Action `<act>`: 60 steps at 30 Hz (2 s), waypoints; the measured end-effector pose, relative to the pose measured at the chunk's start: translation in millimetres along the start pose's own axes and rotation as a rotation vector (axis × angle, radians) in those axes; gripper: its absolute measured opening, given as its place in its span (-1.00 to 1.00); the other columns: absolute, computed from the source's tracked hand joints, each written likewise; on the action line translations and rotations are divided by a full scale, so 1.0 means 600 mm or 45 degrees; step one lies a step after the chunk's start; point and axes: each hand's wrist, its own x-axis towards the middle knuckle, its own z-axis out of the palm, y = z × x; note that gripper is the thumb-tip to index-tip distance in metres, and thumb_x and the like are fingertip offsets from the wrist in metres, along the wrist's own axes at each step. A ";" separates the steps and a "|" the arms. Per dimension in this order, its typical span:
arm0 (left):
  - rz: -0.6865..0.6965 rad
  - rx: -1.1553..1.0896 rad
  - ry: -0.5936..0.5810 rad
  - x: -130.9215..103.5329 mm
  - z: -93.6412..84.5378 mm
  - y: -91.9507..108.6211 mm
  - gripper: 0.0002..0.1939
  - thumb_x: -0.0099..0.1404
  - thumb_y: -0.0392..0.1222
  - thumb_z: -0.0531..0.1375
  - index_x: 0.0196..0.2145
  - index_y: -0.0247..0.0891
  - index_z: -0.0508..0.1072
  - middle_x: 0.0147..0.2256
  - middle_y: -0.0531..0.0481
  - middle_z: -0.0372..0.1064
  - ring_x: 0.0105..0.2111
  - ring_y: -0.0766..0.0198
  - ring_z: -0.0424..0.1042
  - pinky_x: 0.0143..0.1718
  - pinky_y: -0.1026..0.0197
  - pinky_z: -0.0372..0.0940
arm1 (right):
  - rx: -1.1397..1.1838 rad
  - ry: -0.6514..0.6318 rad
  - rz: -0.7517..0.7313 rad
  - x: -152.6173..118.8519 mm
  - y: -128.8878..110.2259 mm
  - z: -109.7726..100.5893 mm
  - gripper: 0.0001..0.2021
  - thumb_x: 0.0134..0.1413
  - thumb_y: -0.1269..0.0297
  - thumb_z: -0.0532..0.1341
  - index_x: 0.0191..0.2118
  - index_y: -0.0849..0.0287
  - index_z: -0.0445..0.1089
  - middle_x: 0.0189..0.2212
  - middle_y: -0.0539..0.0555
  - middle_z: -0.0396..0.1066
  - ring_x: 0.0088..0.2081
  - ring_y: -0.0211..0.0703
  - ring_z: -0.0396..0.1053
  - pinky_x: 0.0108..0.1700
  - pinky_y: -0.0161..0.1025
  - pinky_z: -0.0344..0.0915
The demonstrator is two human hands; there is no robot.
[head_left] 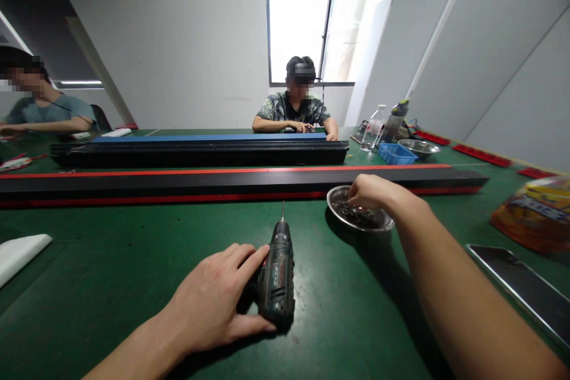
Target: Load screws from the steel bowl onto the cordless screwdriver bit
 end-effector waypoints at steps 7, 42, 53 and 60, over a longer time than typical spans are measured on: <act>0.023 -0.012 -0.025 0.001 -0.001 0.000 0.01 0.24 0.43 0.37 0.41 -0.22 0.22 0.20 -0.28 0.41 0.07 -0.16 0.50 0.09 -0.19 0.49 | 0.120 -0.111 -0.111 -0.017 -0.057 -0.024 -0.82 0.22 0.32 0.34 -0.20 0.19 0.73 -0.39 0.15 0.64 -0.38 -0.11 0.55 -0.31 -0.30 0.33; 0.023 -0.031 0.005 -0.002 0.004 -0.001 0.01 0.22 0.39 0.41 0.42 -0.16 0.22 0.20 -0.25 0.43 0.08 -0.15 0.50 0.10 -0.17 0.47 | 0.773 0.307 -0.280 -0.012 -0.178 0.189 -0.76 0.38 0.27 0.27 -0.08 0.15 0.72 -0.06 0.18 0.69 0.00 0.07 0.64 0.12 -0.18 0.44; 0.003 -0.026 -0.023 0.000 -0.004 0.003 -0.02 0.22 0.36 0.40 0.41 -0.19 0.25 0.20 -0.27 0.43 0.08 -0.17 0.51 0.09 -0.18 0.48 | 0.903 0.225 -0.308 -0.005 -0.168 0.199 -0.77 0.37 0.26 0.27 -0.11 0.13 0.72 -0.09 0.14 0.70 -0.02 0.03 0.64 0.08 -0.19 0.45; 0.043 -0.023 0.008 -0.003 0.001 -0.001 -0.02 0.23 0.36 0.39 0.41 -0.17 0.23 0.21 -0.27 0.42 0.10 -0.17 0.50 0.10 -0.17 0.47 | 0.925 0.215 -0.307 -0.005 -0.168 0.197 -0.76 0.36 0.25 0.27 -0.11 0.13 0.72 -0.09 0.14 0.70 -0.03 0.03 0.64 0.06 -0.20 0.45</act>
